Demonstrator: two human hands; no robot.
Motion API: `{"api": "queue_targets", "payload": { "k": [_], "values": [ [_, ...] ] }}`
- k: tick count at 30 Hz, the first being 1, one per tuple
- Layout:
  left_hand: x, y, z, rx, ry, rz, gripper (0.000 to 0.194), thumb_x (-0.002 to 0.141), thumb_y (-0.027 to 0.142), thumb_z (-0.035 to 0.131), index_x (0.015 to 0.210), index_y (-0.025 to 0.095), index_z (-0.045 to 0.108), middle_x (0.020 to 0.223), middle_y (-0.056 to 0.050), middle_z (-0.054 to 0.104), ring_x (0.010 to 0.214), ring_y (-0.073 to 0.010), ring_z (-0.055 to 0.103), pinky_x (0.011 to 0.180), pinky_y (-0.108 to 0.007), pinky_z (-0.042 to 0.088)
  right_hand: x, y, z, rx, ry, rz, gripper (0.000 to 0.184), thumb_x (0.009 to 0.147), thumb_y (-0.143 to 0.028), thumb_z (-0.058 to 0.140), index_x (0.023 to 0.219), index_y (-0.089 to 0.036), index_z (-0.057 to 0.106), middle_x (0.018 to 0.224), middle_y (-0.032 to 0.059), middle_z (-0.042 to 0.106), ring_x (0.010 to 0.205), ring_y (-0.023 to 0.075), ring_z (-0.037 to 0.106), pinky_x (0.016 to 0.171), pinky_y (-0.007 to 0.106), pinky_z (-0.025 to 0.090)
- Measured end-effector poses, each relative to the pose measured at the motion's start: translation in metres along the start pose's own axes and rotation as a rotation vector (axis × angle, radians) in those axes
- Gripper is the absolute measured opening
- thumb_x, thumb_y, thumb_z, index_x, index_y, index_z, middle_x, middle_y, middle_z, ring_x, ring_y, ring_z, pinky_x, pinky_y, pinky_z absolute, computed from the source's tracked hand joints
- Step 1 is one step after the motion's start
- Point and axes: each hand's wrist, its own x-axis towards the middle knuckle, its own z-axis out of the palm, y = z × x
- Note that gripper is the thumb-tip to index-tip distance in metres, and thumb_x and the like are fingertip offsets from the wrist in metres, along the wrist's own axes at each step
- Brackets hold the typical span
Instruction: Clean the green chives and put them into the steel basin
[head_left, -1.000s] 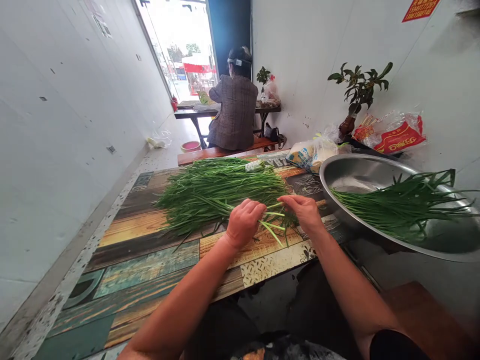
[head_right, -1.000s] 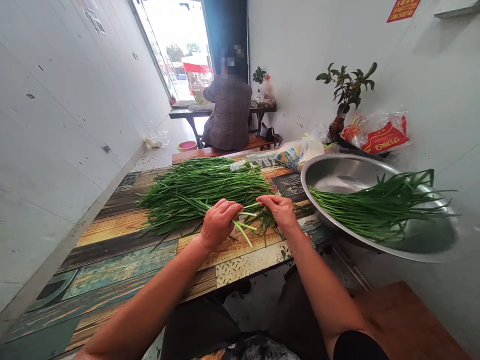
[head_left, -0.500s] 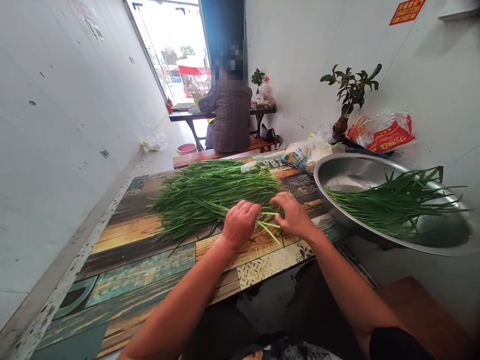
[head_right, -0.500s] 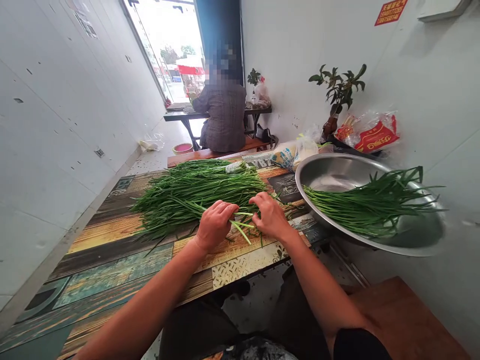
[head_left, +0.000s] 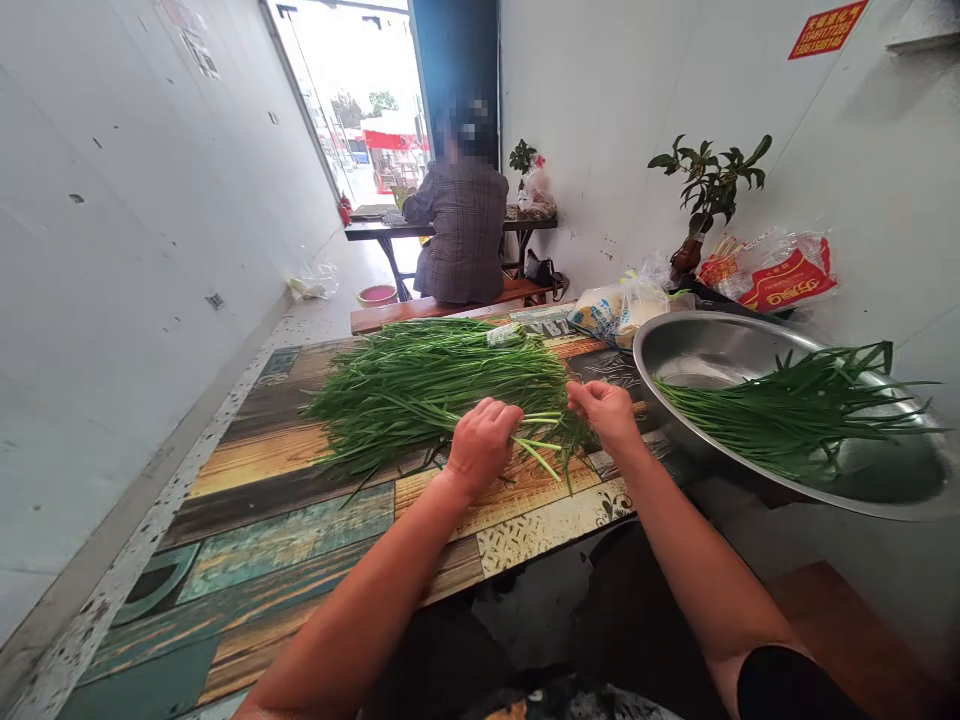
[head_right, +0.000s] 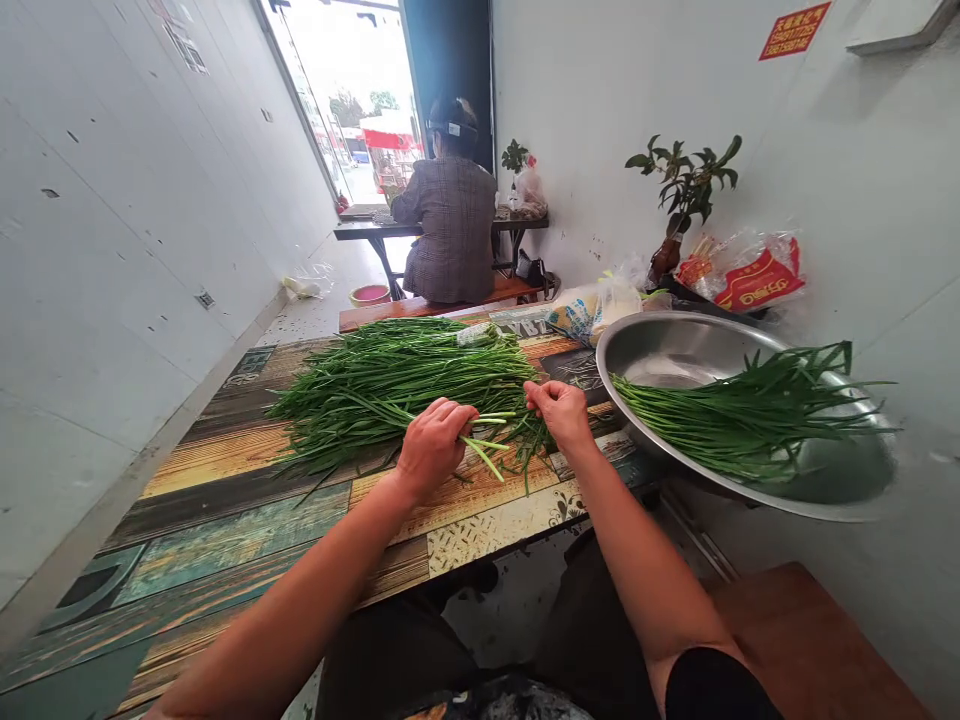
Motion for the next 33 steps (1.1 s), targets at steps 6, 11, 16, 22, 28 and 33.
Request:
{"api": "queue_targets", "payload": {
  "k": [6, 11, 16, 22, 28, 33],
  "values": [
    [0.001, -0.006, -0.001, -0.072, 0.246, -0.165, 0.016, 0.089, 0.015, 0.041, 0.085, 0.018, 0.056, 0.076, -0.004, 0.061, 0.075, -0.0174, 0.053, 0.072, -0.030, 0.042, 0.024, 0.008, 0.013, -0.704, -0.115, -0.413, 0.016, 0.083, -0.023, 0.058, 0.085, -0.017, 0.073, 0.088, 0.0080, 0.067, 0.086, 0.0192, 0.058, 0.079, 0.030, 0.042],
    [0.001, -0.017, 0.001, -0.115, 0.491, -0.433, 0.018, 0.094, 0.026, 0.040, 0.092, 0.017, 0.056, 0.080, -0.004, 0.063, 0.070, -0.0140, 0.057, 0.065, -0.026, 0.043, 0.030, 0.006, 0.025, -0.982, -0.139, -0.498, 0.016, 0.086, -0.023, 0.055, 0.088, -0.019, 0.071, 0.092, 0.0082, 0.063, 0.091, 0.0215, 0.051, 0.075, 0.030, 0.040],
    [0.001, -0.021, -0.001, -0.194, 0.456, -0.414, 0.016, 0.089, 0.026, 0.051, 0.098, 0.018, 0.061, 0.087, -0.003, 0.068, 0.074, -0.0136, 0.064, 0.068, -0.025, 0.047, 0.031, -0.001, 0.025, -1.091, -0.166, -0.582, 0.013, 0.085, -0.022, 0.056, 0.090, -0.019, 0.068, 0.098, 0.0092, 0.062, 0.094, 0.0230, 0.048, 0.075, 0.031, 0.038],
    [0.000, -0.022, 0.001, -0.201, 0.494, -0.357, 0.027, 0.091, 0.018, 0.042, 0.108, 0.018, 0.063, 0.095, -0.006, 0.069, 0.090, -0.0164, 0.064, 0.080, -0.029, 0.050, 0.029, -0.008, 0.024, -1.030, -0.173, -0.680, 0.018, 0.087, -0.020, 0.050, 0.077, -0.017, 0.065, 0.091, 0.0109, 0.063, 0.091, 0.0235, 0.049, 0.077, 0.034, 0.039],
    [0.001, -0.018, -0.004, -0.199, 0.433, -0.250, 0.026, 0.090, 0.024, 0.053, 0.112, 0.021, 0.066, 0.086, -0.003, 0.060, 0.076, -0.0113, 0.058, 0.068, -0.022, 0.046, 0.006, -0.032, 0.005, -0.450, -0.220, -0.520, 0.004, 0.076, -0.018, 0.056, 0.075, -0.018, 0.060, 0.077, 0.0017, 0.062, 0.071, 0.0143, 0.054, 0.067, 0.026, 0.043],
    [0.001, -0.009, -0.002, -0.276, 0.332, -0.107, 0.023, 0.088, 0.029, 0.058, 0.108, 0.023, 0.068, 0.098, -0.005, 0.063, 0.082, -0.0111, 0.061, 0.070, -0.021, 0.048, -0.015, -0.040, -0.012, -0.177, -0.304, -0.381, 0.013, 0.080, -0.030, 0.060, 0.079, -0.018, 0.063, 0.075, -0.0001, 0.062, 0.067, 0.0119, 0.054, 0.063, 0.025, 0.043]
  ]
}}
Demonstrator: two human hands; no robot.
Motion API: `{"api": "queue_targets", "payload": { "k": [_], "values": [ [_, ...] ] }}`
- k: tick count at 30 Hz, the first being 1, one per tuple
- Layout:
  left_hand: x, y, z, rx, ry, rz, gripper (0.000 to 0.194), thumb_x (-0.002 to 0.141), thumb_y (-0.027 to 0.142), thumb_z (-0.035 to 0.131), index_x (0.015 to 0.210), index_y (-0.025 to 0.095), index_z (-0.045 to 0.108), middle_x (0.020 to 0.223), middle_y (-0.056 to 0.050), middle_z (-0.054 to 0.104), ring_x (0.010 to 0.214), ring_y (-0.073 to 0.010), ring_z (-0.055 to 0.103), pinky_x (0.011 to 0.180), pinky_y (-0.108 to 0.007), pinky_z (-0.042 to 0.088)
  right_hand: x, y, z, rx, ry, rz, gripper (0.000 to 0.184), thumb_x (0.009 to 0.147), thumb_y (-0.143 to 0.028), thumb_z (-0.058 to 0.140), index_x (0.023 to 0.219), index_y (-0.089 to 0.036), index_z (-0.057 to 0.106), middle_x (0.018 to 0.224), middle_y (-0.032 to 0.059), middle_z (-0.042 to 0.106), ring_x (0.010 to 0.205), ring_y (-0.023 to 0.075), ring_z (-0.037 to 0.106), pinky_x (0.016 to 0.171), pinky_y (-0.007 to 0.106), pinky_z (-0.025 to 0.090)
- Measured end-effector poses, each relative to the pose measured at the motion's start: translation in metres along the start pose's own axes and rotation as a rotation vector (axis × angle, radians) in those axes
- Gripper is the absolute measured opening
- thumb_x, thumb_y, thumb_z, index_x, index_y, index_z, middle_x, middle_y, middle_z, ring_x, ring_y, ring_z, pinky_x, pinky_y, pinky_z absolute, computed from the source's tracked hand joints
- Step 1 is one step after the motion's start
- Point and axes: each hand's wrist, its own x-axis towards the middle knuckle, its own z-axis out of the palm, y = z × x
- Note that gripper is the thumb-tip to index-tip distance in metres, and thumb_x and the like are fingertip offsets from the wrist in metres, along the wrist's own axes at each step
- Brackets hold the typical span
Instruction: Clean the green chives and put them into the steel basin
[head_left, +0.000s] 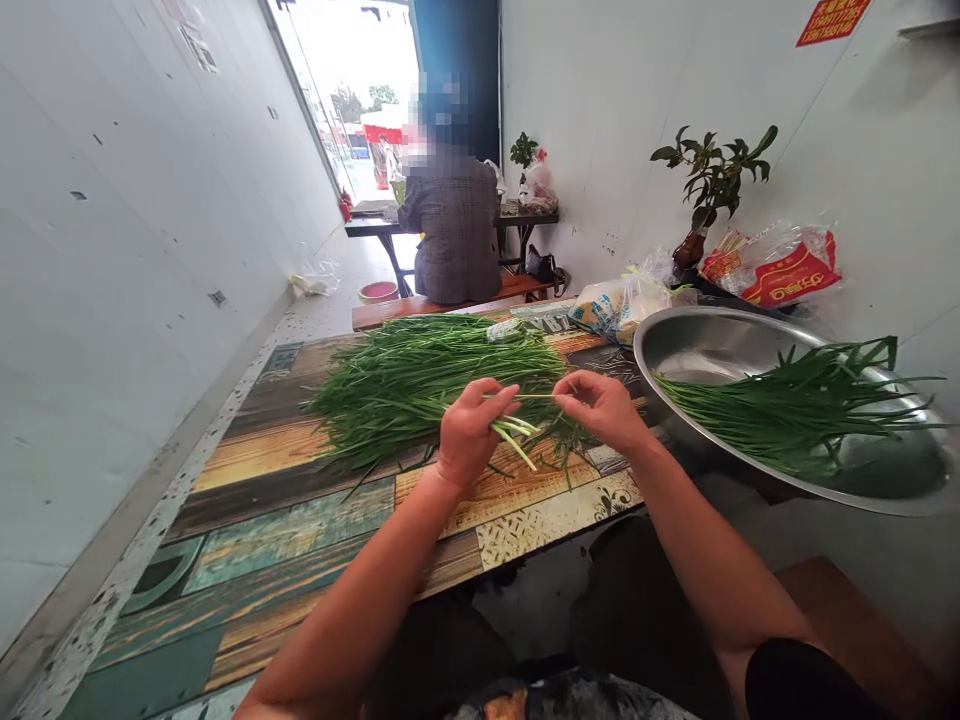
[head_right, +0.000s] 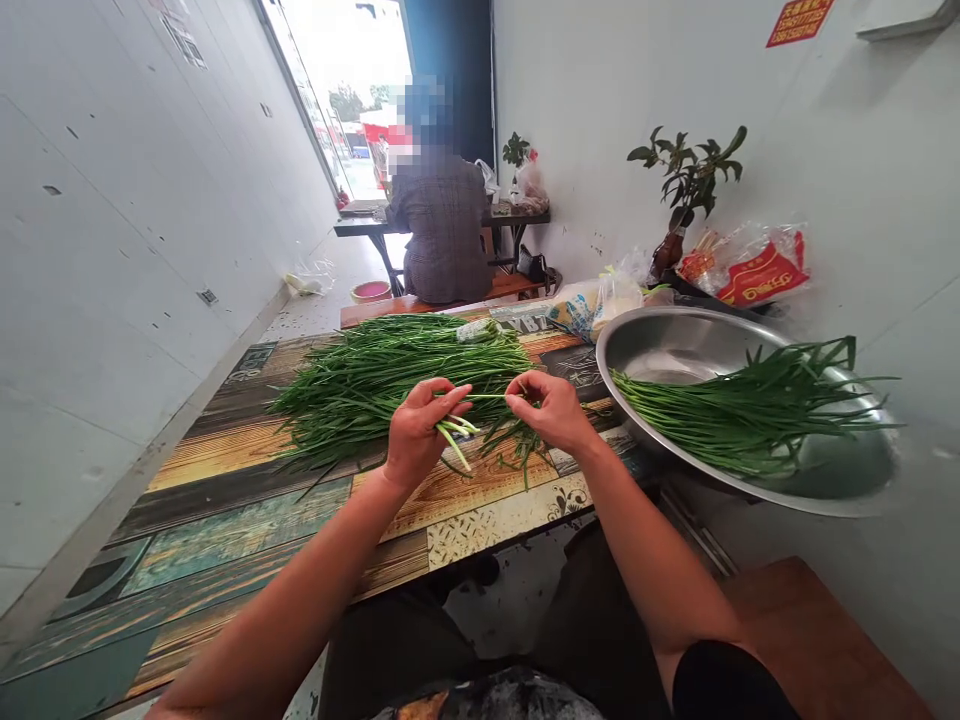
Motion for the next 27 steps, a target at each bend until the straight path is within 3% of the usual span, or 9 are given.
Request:
{"api": "queue_targets", "payload": {
  "k": [5, 8, 10, 12, 15, 17, 22, 27],
  "values": [
    [-0.005, 0.003, 0.007, -0.039, -0.083, 0.078, 0.020, 0.090, 0.027, 0.055, 0.105, 0.022, 0.068, 0.092, -0.005, 0.070, 0.083, -0.0136, 0.065, 0.076, -0.025, 0.050, -0.009, 0.011, 0.002, 0.089, -0.025, -0.028, 0.019, 0.083, -0.038, 0.061, 0.087, -0.019, 0.064, 0.080, 0.0019, 0.064, 0.074, 0.0147, 0.058, 0.068, 0.028, 0.047],
    [-0.006, 0.005, 0.007, 0.007, -0.127, 0.116, 0.020, 0.091, 0.023, 0.051, 0.101, 0.020, 0.068, 0.084, -0.004, 0.069, 0.077, -0.0132, 0.063, 0.069, -0.024, 0.048, -0.009, 0.009, 0.006, -0.132, 0.026, -0.154, 0.026, 0.085, -0.039, 0.059, 0.102, -0.020, 0.063, 0.100, 0.0070, 0.065, 0.090, 0.0192, 0.059, 0.079, 0.033, 0.047],
    [-0.006, 0.006, 0.006, 0.060, -0.161, 0.153, 0.022, 0.091, 0.018, 0.048, 0.099, 0.020, 0.068, 0.085, -0.005, 0.068, 0.078, -0.0141, 0.062, 0.069, -0.025, 0.046, -0.007, 0.004, 0.011, -0.368, -0.011, -0.268, 0.027, 0.088, -0.038, 0.056, 0.105, -0.020, 0.064, 0.106, 0.0094, 0.064, 0.099, 0.0215, 0.056, 0.087, 0.036, 0.044],
    [-0.006, 0.007, 0.004, 0.093, -0.175, 0.189, 0.024, 0.090, 0.015, 0.044, 0.095, 0.019, 0.068, 0.086, -0.005, 0.068, 0.078, -0.0148, 0.062, 0.069, -0.025, 0.046, -0.003, 0.001, 0.016, -0.543, -0.141, -0.317, 0.026, 0.092, -0.038, 0.049, 0.091, -0.018, 0.066, 0.091, 0.0088, 0.065, 0.091, 0.0204, 0.055, 0.084, 0.034, 0.042],
    [-0.005, 0.004, 0.003, 0.105, -0.176, 0.223, 0.026, 0.089, 0.014, 0.043, 0.092, 0.019, 0.068, 0.086, -0.005, 0.069, 0.078, -0.0152, 0.062, 0.070, -0.026, 0.046, 0.000, 0.005, 0.016, -0.567, -0.271, -0.272, 0.039, 0.096, -0.039, 0.039, 0.070, -0.018, 0.060, 0.070, 0.0044, 0.060, 0.073, 0.0158, 0.051, 0.070, 0.028, 0.039],
    [-0.004, 0.001, 0.002, 0.107, -0.176, 0.216, 0.023, 0.089, 0.016, 0.045, 0.092, 0.019, 0.067, 0.086, -0.005, 0.069, 0.079, -0.0153, 0.062, 0.071, -0.026, 0.047, 0.000, 0.013, 0.010, -0.461, -0.220, -0.189, 0.042, 0.096, -0.041, 0.038, 0.066, -0.018, 0.057, 0.066, 0.0019, 0.058, 0.067, 0.0134, 0.049, 0.064, 0.025, 0.037],
    [-0.003, -0.005, 0.002, 0.151, -0.119, 0.148, 0.018, 0.090, 0.020, 0.049, 0.088, 0.019, 0.067, 0.083, -0.005, 0.069, 0.077, -0.0149, 0.063, 0.072, -0.026, 0.048, -0.011, 0.026, -0.008, -0.219, 0.173, 0.029, 0.036, 0.091, -0.043, 0.045, 0.071, -0.019, 0.063, 0.064, -0.0003, 0.060, 0.062, 0.0129, 0.053, 0.062, 0.025, 0.041],
    [-0.004, -0.005, 0.002, 0.177, -0.104, 0.193, 0.018, 0.089, 0.016, 0.049, 0.090, 0.019, 0.067, 0.084, -0.005, 0.069, 0.078, -0.0155, 0.062, 0.070, -0.026, 0.047, -0.015, 0.017, 0.000, -0.237, 0.211, -0.137, 0.022, 0.089, -0.033, 0.054, 0.098, -0.021, 0.070, 0.095, 0.0062, 0.069, 0.090, 0.0184, 0.061, 0.084, 0.031, 0.046]
  ]
}}
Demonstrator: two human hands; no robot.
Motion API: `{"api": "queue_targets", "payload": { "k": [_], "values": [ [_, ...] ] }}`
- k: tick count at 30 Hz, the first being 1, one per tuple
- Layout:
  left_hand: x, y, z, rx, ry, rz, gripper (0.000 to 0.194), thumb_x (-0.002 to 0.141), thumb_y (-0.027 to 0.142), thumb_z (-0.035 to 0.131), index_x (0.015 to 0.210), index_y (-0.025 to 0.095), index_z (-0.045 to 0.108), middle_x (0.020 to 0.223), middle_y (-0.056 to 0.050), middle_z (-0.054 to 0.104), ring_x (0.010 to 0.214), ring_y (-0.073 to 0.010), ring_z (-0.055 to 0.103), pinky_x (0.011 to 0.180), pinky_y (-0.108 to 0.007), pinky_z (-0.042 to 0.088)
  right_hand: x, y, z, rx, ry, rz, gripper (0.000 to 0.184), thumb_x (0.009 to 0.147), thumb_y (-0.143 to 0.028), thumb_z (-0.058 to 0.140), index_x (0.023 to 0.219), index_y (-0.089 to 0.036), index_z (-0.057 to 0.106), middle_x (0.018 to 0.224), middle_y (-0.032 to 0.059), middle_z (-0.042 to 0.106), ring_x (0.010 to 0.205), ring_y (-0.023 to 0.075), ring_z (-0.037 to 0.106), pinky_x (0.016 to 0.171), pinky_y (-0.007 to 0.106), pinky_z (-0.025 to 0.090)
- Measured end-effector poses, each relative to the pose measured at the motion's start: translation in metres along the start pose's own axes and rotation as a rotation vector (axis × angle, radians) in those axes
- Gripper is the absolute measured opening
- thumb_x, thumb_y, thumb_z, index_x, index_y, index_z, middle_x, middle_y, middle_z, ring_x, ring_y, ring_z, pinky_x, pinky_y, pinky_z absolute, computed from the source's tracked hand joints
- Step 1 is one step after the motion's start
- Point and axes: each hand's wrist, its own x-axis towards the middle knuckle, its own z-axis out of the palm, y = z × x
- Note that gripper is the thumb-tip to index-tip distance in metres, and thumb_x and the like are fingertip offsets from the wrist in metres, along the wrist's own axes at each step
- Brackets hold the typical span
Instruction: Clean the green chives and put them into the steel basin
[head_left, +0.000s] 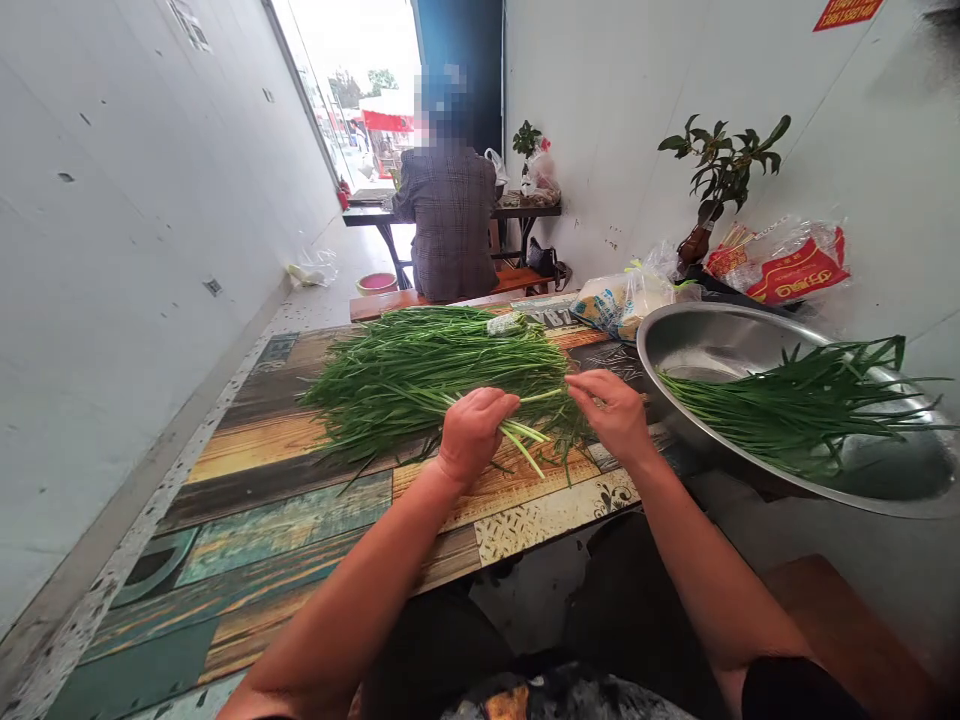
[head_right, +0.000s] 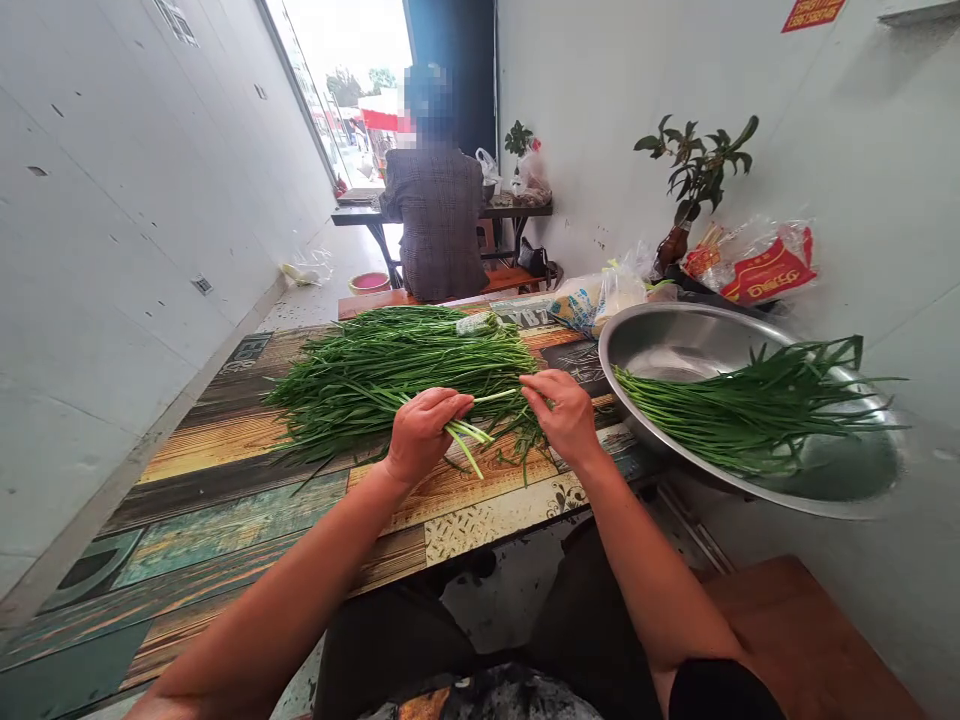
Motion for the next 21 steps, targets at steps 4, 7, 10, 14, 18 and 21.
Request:
{"api": "queue_targets", "payload": {
  "k": [4, 7, 10, 14, 18, 21],
  "values": [
    [0.000, 0.002, 0.000, 0.014, -0.020, 0.040, 0.020, 0.089, 0.014, 0.046, 0.093, 0.018, 0.066, 0.086, -0.005, 0.068, 0.078, -0.0157, 0.061, 0.070, -0.027, 0.046, 0.006, -0.012, 0.014, -0.148, -0.208, -0.140, 0.025, 0.091, -0.035, 0.051, 0.100, -0.018, 0.067, 0.095, 0.0080, 0.068, 0.093, 0.0189, 0.058, 0.085, 0.031, 0.043],
    [0.001, 0.002, -0.004, 0.018, -0.074, 0.126, 0.026, 0.091, 0.014, 0.040, 0.093, 0.018, 0.065, 0.085, -0.005, 0.067, 0.076, -0.0154, 0.060, 0.069, -0.027, 0.046, 0.010, -0.017, 0.022, -0.287, -0.398, -0.160, 0.032, 0.093, -0.039, 0.046, 0.077, -0.018, 0.063, 0.076, 0.0052, 0.063, 0.077, 0.0164, 0.053, 0.071, 0.027, 0.039],
    [0.003, -0.002, -0.008, 0.004, -0.125, 0.192, 0.028, 0.092, 0.015, 0.038, 0.091, 0.019, 0.066, 0.084, -0.006, 0.066, 0.075, -0.0155, 0.059, 0.069, -0.028, 0.047, 0.012, -0.012, 0.018, -0.221, -0.549, -0.147, 0.039, 0.095, -0.040, 0.040, 0.064, -0.019, 0.052, 0.062, -0.0012, 0.052, 0.061, 0.0118, 0.044, 0.059, 0.024, 0.032],
    [0.004, -0.012, -0.009, 0.024, -0.081, 0.110, 0.023, 0.091, 0.016, 0.042, 0.090, 0.019, 0.066, 0.084, -0.005, 0.067, 0.077, -0.0159, 0.060, 0.070, -0.027, 0.046, 0.015, 0.013, 0.001, -0.066, -0.453, -0.003, 0.045, 0.093, -0.045, 0.039, 0.057, -0.019, 0.046, 0.054, -0.0050, 0.039, 0.053, 0.0097, 0.037, 0.053, 0.023, 0.028],
    [0.002, -0.017, -0.007, 0.053, 0.032, -0.066, 0.021, 0.092, 0.022, 0.045, 0.097, 0.020, 0.066, 0.087, -0.005, 0.069, 0.081, -0.0159, 0.061, 0.075, -0.027, 0.046, 0.021, 0.035, 0.004, -0.134, -0.214, 0.097, 0.031, 0.089, -0.038, 0.050, 0.070, -0.018, 0.065, 0.064, -0.0014, 0.056, 0.061, 0.0122, 0.049, 0.060, 0.024, 0.035],
    [0.003, -0.017, -0.007, 0.067, 0.097, -0.126, 0.027, 0.091, 0.021, 0.044, 0.111, 0.020, 0.062, 0.091, -0.006, 0.069, 0.082, -0.0169, 0.061, 0.077, -0.029, 0.046, 0.030, 0.041, 0.021, -0.302, -0.244, 0.060, 0.018, 0.085, -0.028, 0.057, 0.088, -0.021, 0.073, 0.080, 0.0033, 0.064, 0.076, 0.0158, 0.056, 0.070, 0.027, 0.039]
  ]
}}
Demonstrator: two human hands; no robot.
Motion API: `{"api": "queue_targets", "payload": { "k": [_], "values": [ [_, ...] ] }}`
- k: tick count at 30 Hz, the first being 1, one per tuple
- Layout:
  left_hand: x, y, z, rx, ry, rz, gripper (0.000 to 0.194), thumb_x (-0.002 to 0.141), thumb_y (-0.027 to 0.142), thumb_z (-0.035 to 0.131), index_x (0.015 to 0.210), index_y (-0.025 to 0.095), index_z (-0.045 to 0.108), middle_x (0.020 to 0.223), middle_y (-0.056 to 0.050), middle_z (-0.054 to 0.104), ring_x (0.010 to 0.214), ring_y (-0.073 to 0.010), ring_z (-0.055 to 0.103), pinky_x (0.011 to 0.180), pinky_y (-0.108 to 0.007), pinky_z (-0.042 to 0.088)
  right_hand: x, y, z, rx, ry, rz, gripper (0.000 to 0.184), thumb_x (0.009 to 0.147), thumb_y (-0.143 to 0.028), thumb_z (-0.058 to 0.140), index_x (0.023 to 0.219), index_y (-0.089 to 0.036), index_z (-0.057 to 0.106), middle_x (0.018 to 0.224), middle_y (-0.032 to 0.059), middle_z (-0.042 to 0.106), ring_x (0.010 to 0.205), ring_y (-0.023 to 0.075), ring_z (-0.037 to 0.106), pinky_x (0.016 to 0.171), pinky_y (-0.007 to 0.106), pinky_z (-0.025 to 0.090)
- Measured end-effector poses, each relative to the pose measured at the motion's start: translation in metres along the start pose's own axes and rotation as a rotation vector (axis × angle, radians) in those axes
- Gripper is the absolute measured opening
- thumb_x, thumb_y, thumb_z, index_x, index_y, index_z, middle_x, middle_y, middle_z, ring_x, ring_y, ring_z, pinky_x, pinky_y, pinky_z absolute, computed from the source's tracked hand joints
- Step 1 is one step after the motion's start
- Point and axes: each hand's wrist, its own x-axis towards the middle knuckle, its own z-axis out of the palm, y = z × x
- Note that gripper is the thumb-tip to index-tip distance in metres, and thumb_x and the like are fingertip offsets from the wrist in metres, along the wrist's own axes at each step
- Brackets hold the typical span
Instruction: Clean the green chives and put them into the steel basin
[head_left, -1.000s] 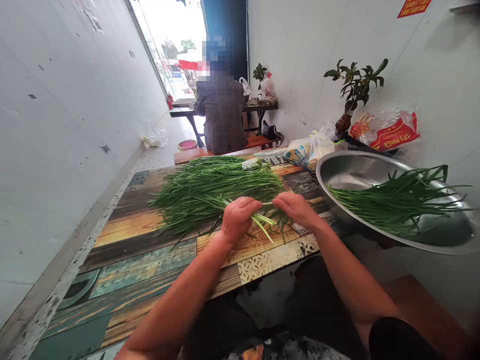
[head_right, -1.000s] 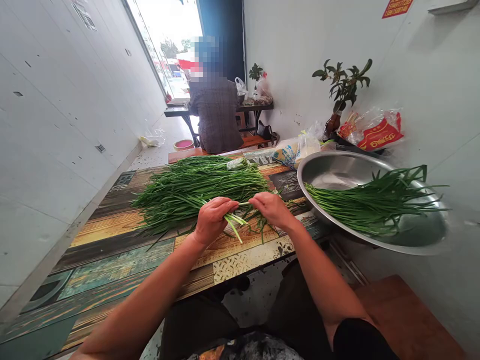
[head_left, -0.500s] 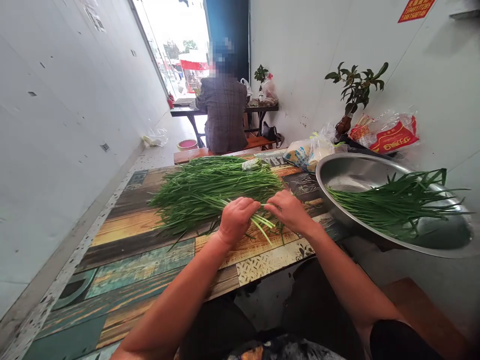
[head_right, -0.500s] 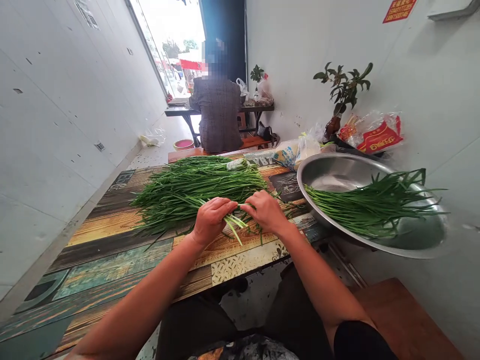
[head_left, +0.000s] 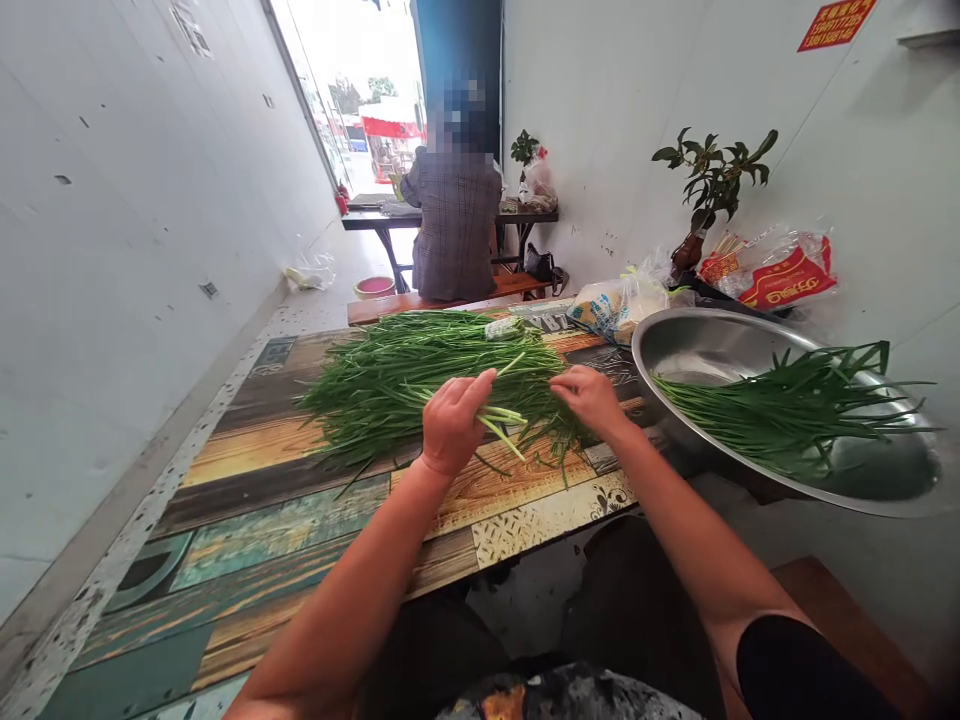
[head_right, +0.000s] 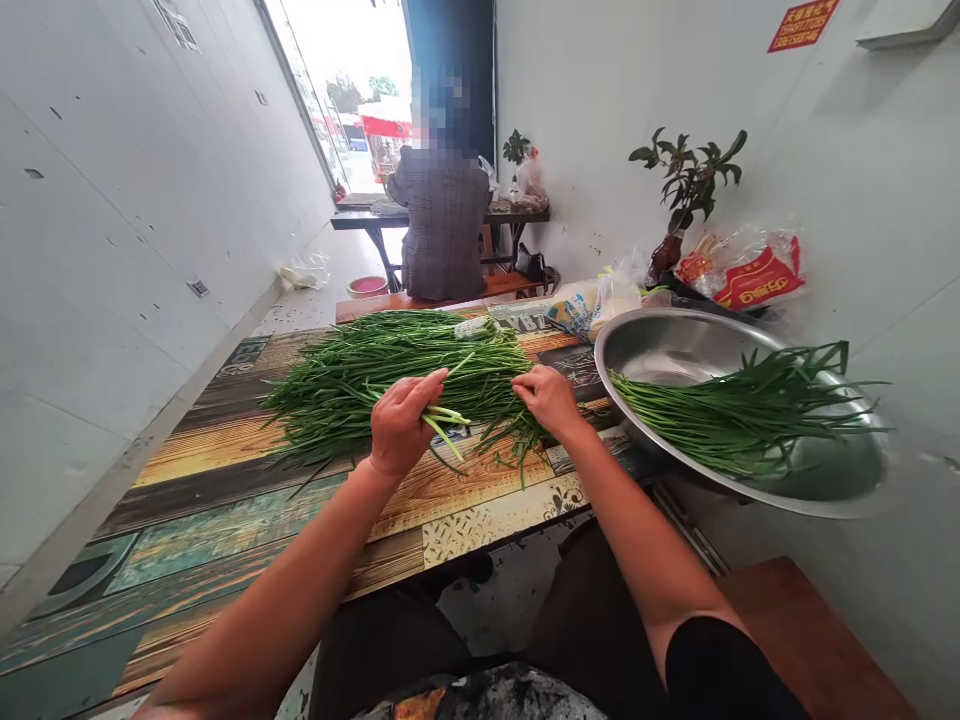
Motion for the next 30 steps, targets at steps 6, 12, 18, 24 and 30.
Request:
{"api": "queue_targets", "payload": {
  "k": [6, 12, 18, 24, 30],
  "values": [
    [0.004, 0.004, -0.004, -0.052, 0.050, -0.063, 0.021, 0.091, 0.021, 0.044, 0.101, 0.017, 0.062, 0.081, -0.006, 0.067, 0.078, -0.0183, 0.057, 0.077, -0.031, 0.044, 0.021, -0.012, 0.015, -0.350, -0.086, -0.014, 0.016, 0.086, -0.025, 0.056, 0.085, -0.020, 0.072, 0.091, 0.0090, 0.062, 0.091, 0.0220, 0.051, 0.071, 0.030, 0.040],
    [0.005, 0.006, -0.003, -0.119, -0.012, -0.196, 0.021, 0.093, 0.024, 0.039, 0.099, 0.018, 0.059, 0.085, -0.005, 0.063, 0.078, -0.0153, 0.058, 0.072, -0.026, 0.045, 0.011, -0.024, -0.004, -0.148, 0.005, -0.129, 0.010, 0.082, -0.018, 0.055, 0.080, -0.017, 0.064, 0.090, 0.0083, 0.061, 0.089, 0.0205, 0.052, 0.076, 0.031, 0.042],
    [0.002, 0.007, -0.002, -0.181, -0.134, -0.126, 0.022, 0.090, 0.029, 0.051, 0.104, 0.021, 0.066, 0.082, -0.003, 0.065, 0.073, -0.0124, 0.060, 0.068, -0.022, 0.045, -0.020, -0.041, -0.026, 0.605, -0.009, 0.079, 0.014, 0.079, -0.033, 0.062, 0.081, -0.019, 0.062, 0.078, 0.0018, 0.065, 0.071, 0.0143, 0.059, 0.067, 0.028, 0.046],
    [-0.004, 0.016, 0.005, -0.287, -0.166, -0.001, 0.022, 0.089, 0.027, 0.054, 0.104, 0.022, 0.069, 0.096, -0.006, 0.067, 0.082, -0.0130, 0.064, 0.072, -0.023, 0.050, -0.034, -0.055, -0.025, 1.125, 0.018, 0.276, 0.023, 0.070, -0.038, 0.073, 0.074, -0.019, 0.061, 0.076, 0.0019, 0.070, 0.069, 0.0155, 0.066, 0.064, 0.029, 0.052],
    [-0.006, 0.018, 0.011, -0.308, -0.179, -0.025, 0.016, 0.087, 0.027, 0.057, 0.094, 0.020, 0.070, 0.084, -0.005, 0.074, 0.072, -0.0151, 0.068, 0.067, -0.024, 0.051, -0.028, -0.059, -0.008, 1.191, 0.044, 0.369, 0.030, 0.064, -0.036, 0.078, 0.086, -0.019, 0.068, 0.073, -0.0002, 0.070, 0.065, 0.0121, 0.064, 0.061, 0.024, 0.050]
  ]
}}
